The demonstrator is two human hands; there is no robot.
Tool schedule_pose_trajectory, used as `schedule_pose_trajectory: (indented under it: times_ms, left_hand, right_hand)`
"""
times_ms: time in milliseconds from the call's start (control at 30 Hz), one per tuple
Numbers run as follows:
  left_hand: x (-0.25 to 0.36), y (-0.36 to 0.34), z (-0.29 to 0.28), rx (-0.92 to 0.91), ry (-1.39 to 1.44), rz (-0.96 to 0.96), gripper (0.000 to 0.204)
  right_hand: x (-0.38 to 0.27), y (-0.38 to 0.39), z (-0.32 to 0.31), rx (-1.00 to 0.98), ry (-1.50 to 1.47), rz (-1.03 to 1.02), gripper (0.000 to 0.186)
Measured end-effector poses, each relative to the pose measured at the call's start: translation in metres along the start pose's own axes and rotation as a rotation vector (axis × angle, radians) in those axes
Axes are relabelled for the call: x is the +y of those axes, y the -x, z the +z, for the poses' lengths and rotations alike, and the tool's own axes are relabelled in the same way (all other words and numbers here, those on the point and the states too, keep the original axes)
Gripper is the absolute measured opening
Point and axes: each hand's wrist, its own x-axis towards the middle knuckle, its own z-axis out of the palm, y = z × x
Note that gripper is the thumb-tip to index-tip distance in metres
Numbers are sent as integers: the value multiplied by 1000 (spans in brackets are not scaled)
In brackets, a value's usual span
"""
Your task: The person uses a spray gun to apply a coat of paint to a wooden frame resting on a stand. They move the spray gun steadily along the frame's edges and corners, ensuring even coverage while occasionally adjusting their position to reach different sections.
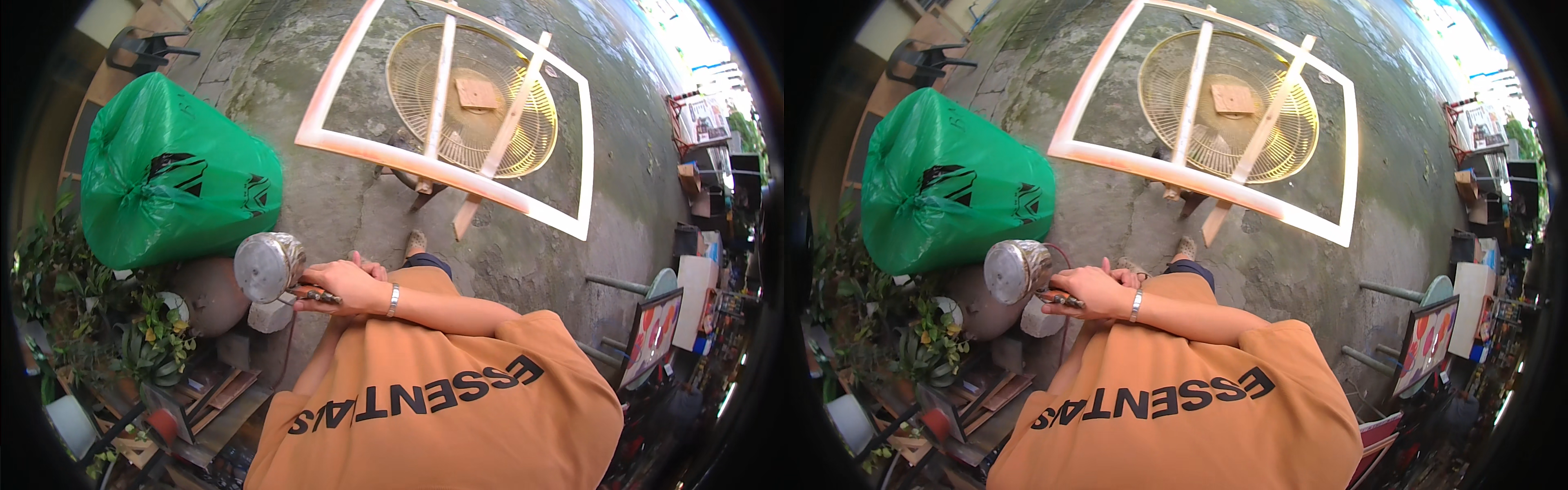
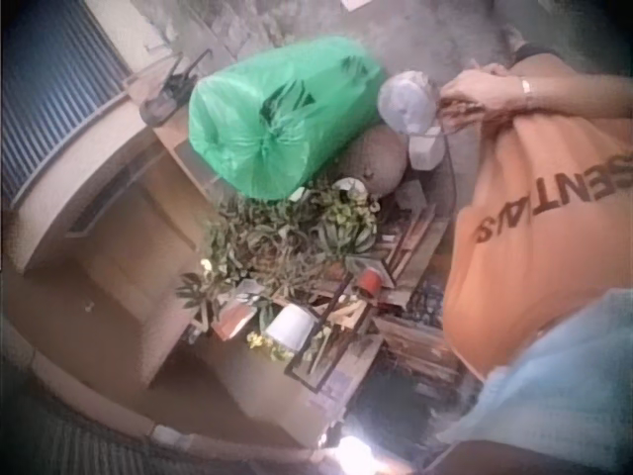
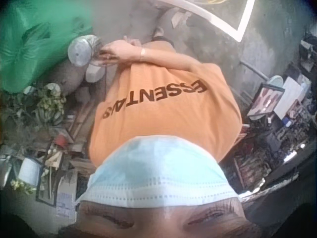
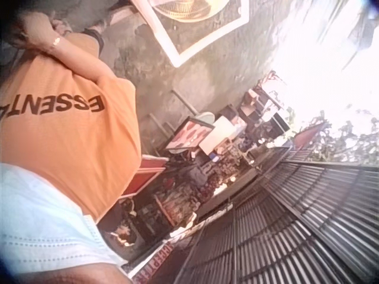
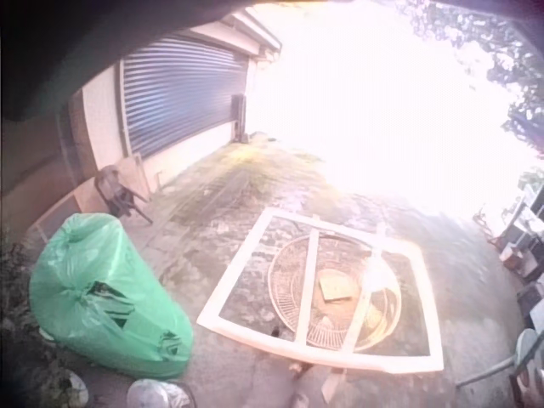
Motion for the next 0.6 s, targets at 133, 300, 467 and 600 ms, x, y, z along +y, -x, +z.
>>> schedule_pose_trajectory:
  times_ms: [133, 300, 467, 600]
  left_hand:
    - [-7, -16, 19, -52, -86, -35, 73]
    - [-5, -38, 57, 266, -438, -154, 56]
    - [-12, -84, 59, 426, -741, 139, 37]
    - [-9, -121, 72, 514, -630, 263, 35]
  right_hand:
    - [-1, 12, -18, 36, 27, 8, 45]
    - [12, 34, -40, 93, 119, -52, 40]
    - [2, 67, -82, 239, 164, -111, 36]
    - [-6, 95, -117, 316, 128, -124, 36]
